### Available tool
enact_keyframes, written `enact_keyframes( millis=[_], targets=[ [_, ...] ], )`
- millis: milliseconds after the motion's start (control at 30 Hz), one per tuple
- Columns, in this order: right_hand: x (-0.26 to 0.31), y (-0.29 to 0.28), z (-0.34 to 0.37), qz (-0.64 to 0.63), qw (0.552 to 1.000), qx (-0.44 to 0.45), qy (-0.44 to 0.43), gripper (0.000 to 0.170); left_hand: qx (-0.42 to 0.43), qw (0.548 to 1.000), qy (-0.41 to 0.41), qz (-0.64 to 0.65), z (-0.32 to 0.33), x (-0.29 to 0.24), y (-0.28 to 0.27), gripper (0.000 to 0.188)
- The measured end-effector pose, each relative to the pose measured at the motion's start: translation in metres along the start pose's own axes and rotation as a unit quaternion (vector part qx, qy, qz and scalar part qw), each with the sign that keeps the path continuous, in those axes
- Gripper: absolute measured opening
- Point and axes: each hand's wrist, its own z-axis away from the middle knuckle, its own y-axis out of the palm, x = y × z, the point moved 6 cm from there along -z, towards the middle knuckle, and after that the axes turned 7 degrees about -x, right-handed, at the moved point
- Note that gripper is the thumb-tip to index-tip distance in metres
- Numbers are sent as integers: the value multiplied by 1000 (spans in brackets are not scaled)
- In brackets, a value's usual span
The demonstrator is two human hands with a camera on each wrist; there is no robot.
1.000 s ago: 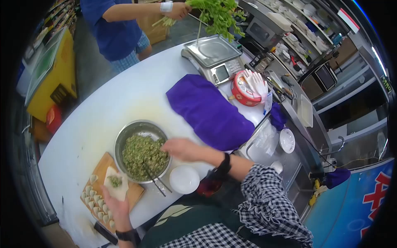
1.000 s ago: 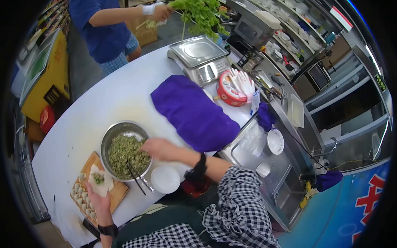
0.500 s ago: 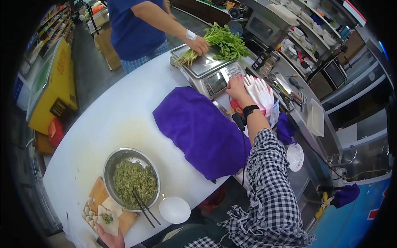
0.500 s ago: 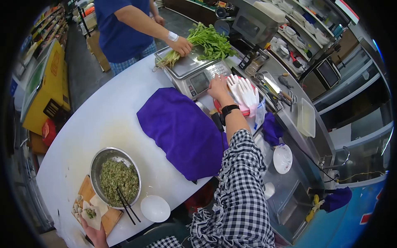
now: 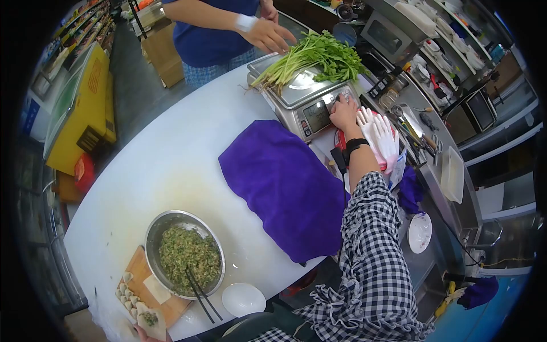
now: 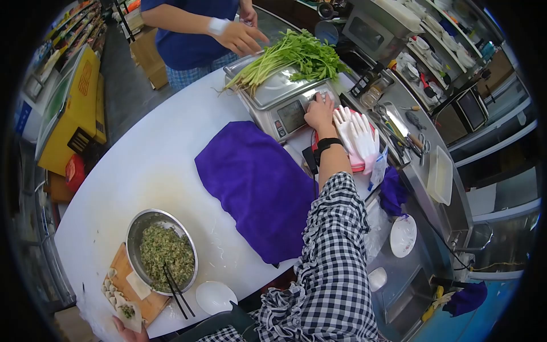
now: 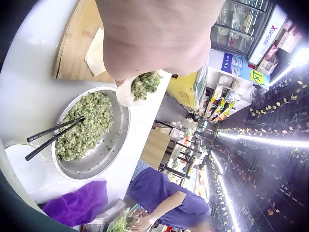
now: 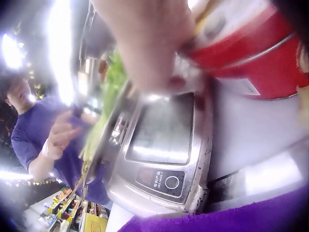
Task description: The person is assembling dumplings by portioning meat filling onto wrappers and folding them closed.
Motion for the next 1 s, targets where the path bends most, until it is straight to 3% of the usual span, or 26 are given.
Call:
enact_keyframes(
  millis=[100,300,333,433,633,667,733,833,867,967,1000],
  targets=[
    [-3,2,-1,-13,1000,-4,-4,20,45,999,-11,5,-1,2,1,54],
    [-13,-13,15,-39,996,-68,-50,18,100,995,-24,11,-4,12,12,62],
    [-9,-16,26,-52,982,-161,-80,12,111,993,-26,15,-2,12,14,64],
    [-1,-25,43,-86,983,-133,-95,4,150,988,-24,-4,-25,20,11,55],
    [0,-19,58,-126,976,-135,-111,7,166,984,-51,28,-24,30,29,55],
    [5,-25,62,-139,979,-102,-106,9,165,985,-52,29,-24,31,29,55],
    [23,-39,76,-152,981,-67,-104,12,297,953,-59,16,-17,35,43,55],
    [67,-57,115,-267,954,-61,-124,14,340,938,-61,-28,-2,48,69,59],
    [86,-64,131,-306,942,-43,-131,16,205,973,-92,54,-8,55,60,57],
    [136,-92,178,-363,920,-1,-151,18,168,978,-113,54,-5,64,68,56],
    [154,-101,198,-374,915,13,-150,18,241,962,-128,27,-3,65,70,59]
  ],
)
